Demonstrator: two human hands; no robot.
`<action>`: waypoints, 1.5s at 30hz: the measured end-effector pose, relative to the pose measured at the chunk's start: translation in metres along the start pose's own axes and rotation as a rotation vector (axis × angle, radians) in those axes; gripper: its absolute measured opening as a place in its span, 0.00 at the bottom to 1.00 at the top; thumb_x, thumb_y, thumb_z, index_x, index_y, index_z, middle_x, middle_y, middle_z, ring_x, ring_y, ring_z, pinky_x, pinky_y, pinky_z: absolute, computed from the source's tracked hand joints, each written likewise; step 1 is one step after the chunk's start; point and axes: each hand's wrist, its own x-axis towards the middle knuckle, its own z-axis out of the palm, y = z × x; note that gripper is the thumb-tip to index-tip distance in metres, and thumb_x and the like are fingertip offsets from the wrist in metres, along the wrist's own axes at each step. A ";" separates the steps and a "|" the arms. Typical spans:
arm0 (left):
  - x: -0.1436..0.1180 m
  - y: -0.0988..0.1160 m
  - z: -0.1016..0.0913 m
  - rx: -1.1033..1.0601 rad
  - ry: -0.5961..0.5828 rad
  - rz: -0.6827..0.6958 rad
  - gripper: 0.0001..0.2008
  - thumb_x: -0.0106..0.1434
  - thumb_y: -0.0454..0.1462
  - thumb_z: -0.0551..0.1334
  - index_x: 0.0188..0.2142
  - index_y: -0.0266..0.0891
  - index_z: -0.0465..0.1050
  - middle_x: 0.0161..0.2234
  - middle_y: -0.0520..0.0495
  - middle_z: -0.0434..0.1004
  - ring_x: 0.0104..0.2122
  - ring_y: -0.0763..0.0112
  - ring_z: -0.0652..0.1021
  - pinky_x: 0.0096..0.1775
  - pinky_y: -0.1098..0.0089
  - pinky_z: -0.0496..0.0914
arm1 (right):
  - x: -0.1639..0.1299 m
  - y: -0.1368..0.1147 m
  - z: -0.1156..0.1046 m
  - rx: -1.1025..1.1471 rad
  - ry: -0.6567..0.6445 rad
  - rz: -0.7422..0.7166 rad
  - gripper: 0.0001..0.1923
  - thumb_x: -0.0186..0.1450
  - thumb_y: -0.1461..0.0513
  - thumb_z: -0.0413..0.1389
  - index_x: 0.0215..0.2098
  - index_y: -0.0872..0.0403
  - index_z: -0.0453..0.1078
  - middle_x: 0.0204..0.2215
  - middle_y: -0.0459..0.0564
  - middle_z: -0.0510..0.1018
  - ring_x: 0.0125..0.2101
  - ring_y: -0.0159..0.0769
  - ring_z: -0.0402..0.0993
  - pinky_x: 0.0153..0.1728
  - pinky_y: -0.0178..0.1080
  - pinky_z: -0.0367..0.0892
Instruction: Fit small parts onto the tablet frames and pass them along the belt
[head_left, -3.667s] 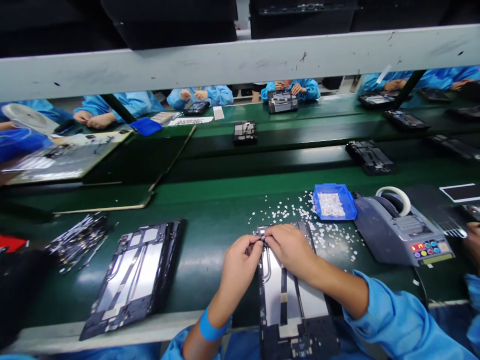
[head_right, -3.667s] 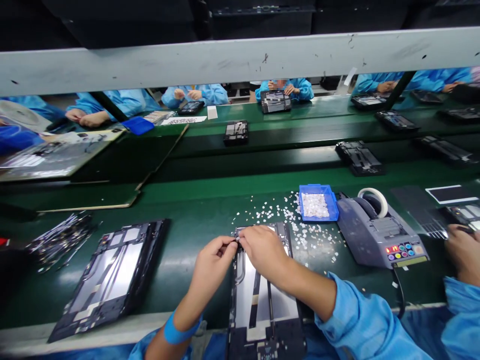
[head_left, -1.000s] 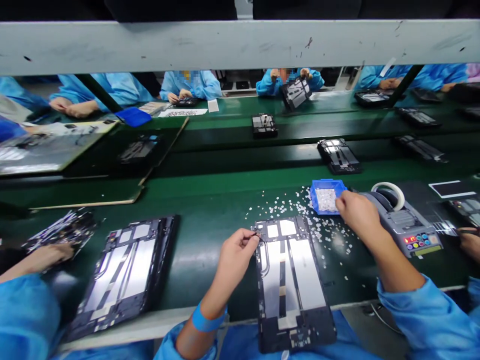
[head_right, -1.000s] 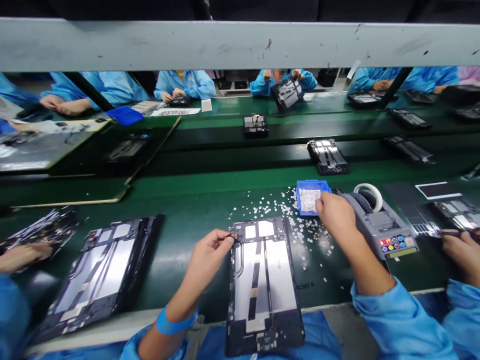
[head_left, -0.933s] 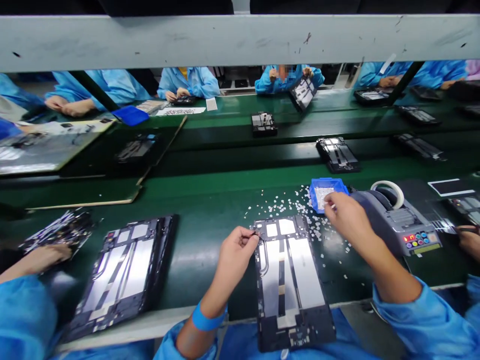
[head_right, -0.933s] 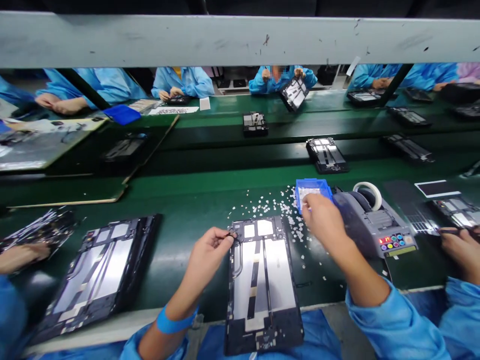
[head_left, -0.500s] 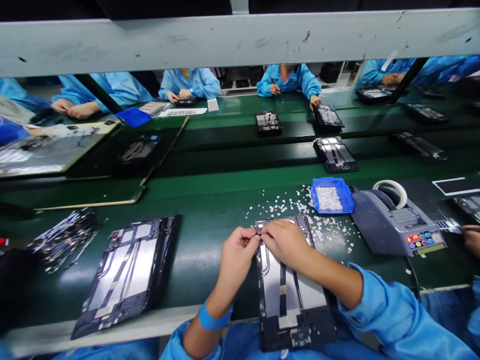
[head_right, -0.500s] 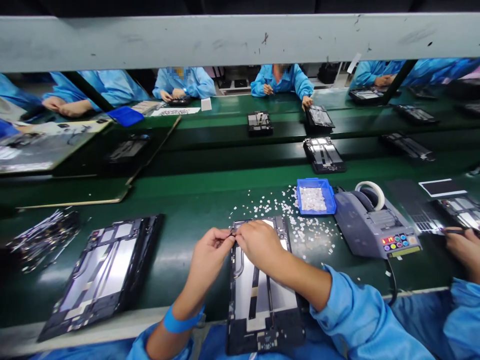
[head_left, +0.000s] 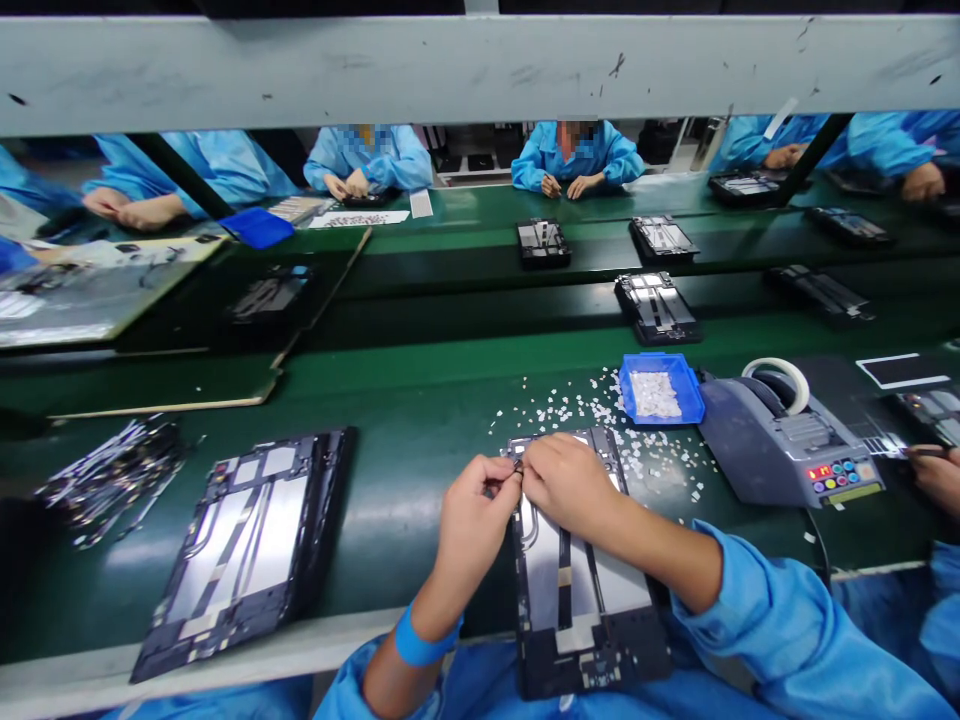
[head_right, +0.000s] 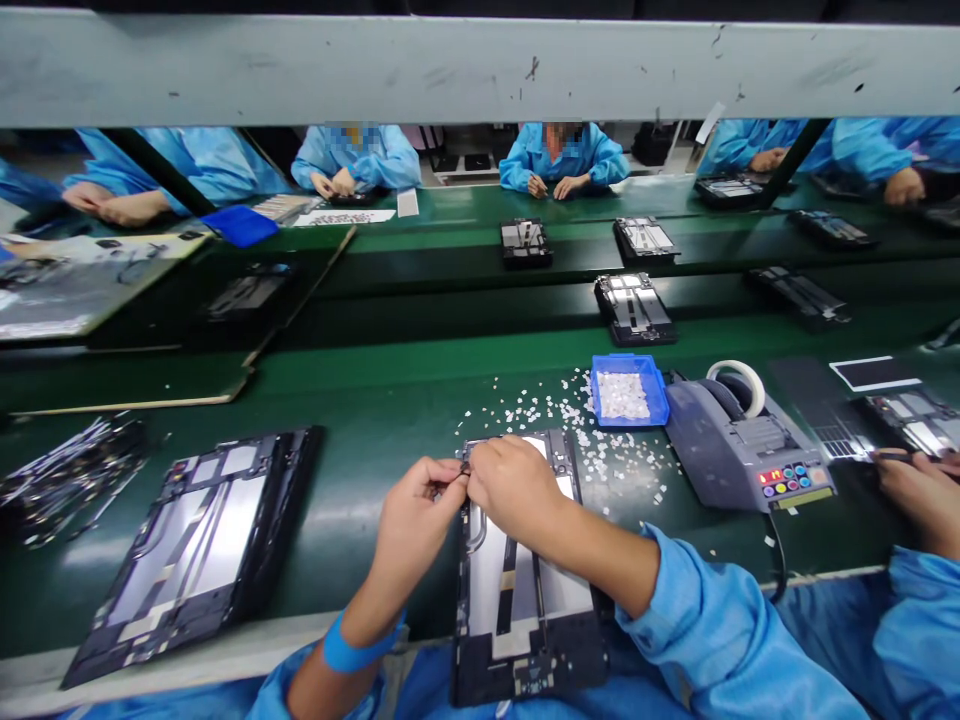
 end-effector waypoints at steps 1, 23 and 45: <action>0.000 0.000 0.000 0.005 -0.001 0.003 0.04 0.58 0.38 0.64 0.29 0.41 0.72 0.35 0.46 0.83 0.35 0.65 0.80 0.39 0.66 0.72 | 0.002 -0.001 0.000 0.020 -0.006 0.027 0.07 0.62 0.69 0.55 0.28 0.52 0.69 0.26 0.48 0.76 0.29 0.37 0.69 0.35 0.38 0.59; 0.015 -0.004 -0.039 0.369 -0.018 0.269 0.08 0.67 0.40 0.60 0.38 0.42 0.79 0.36 0.47 0.82 0.35 0.64 0.79 0.39 0.66 0.73 | 0.009 0.040 -0.066 0.255 -0.160 0.380 0.13 0.68 0.61 0.52 0.30 0.52 0.76 0.28 0.46 0.82 0.30 0.35 0.75 0.31 0.34 0.60; 0.025 -0.023 -0.033 0.759 -0.170 0.711 0.15 0.72 0.34 0.56 0.54 0.40 0.77 0.46 0.42 0.81 0.41 0.59 0.77 0.43 0.61 0.71 | 0.054 0.012 -0.017 -0.044 -0.410 0.367 0.13 0.63 0.59 0.57 0.23 0.53 0.77 0.22 0.51 0.79 0.24 0.36 0.71 0.25 0.37 0.52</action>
